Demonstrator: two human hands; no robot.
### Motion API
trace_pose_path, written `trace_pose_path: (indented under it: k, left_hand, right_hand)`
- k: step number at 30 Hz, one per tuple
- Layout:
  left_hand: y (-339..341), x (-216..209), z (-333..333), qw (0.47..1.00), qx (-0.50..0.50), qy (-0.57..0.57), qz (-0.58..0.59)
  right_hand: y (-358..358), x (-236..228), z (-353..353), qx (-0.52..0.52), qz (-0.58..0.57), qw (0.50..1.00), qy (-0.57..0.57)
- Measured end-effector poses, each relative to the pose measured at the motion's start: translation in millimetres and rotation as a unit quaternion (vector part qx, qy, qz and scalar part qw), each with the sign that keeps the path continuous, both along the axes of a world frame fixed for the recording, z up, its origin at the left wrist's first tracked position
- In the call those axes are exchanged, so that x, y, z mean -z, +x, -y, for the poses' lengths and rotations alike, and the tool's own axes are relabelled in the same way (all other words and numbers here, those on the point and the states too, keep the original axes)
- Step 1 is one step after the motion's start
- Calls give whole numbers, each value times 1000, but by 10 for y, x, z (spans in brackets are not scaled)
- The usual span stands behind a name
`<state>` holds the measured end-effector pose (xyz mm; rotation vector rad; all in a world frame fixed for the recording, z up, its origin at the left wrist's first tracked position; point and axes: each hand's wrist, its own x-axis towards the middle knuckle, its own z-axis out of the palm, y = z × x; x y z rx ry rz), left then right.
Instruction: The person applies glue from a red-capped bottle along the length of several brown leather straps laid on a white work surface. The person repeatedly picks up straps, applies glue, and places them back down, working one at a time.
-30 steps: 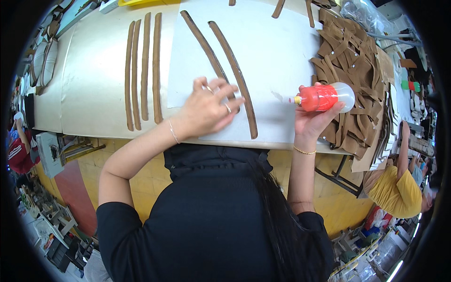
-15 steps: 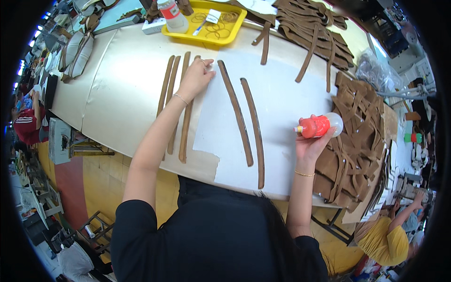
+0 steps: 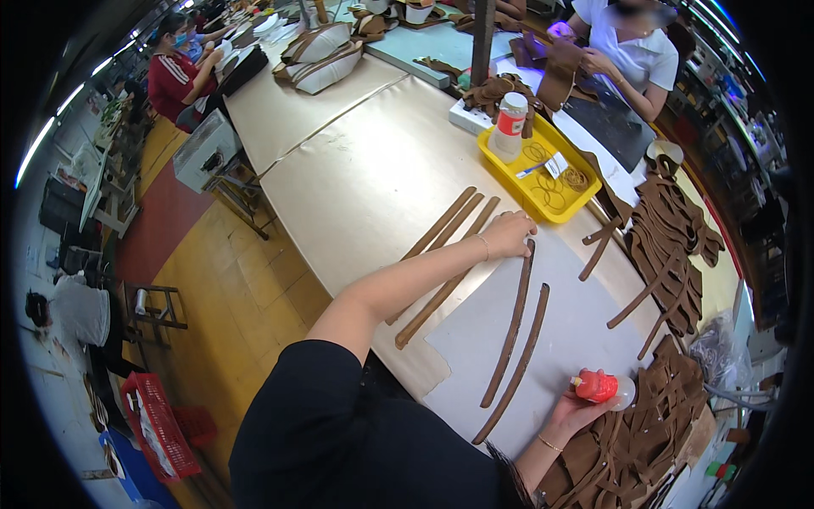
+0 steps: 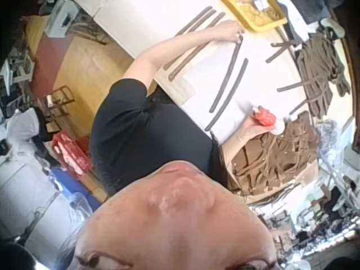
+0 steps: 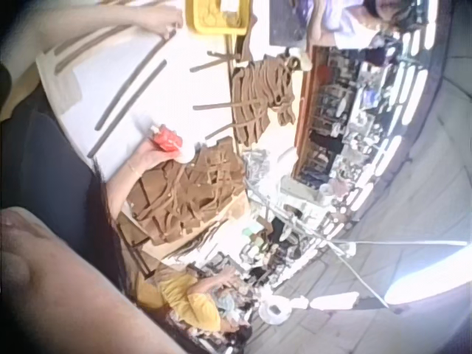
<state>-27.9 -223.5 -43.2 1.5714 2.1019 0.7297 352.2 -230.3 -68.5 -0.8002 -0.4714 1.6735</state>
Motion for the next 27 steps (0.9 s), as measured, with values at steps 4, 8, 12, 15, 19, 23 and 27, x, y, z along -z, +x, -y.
trace_pose_path:
  k: [4,8,12,15,19,23,27]
  left_hand:
    - [0,-4,-14,1000,-6,-26,1]
    - [39,-41,-38,999,-9,-46,-11]
    - [51,-51,-51,998,-12,-56,-4]
    - [59,-60,-50,998,-7,-58,2]
    - [73,-49,-19,999,-15,-43,-8]
    - [135,-71,81,999,-30,2,-27]
    - [178,-113,155,998,-24,-11,-55]
  right_hand:
    - [-24,-3,-3,9,-3,1000,-17]
    - [-21,5,7,10,12,1000,-2]
    - [-64,-31,13,30,22,999,-20]
    - [-45,-40,20,14,18,1000,-6]
    - [-71,-81,24,17,14,1000,-19]
    - [-88,-119,21,19,6,999,-30]
    - [-125,-163,32,41,8,998,-41]
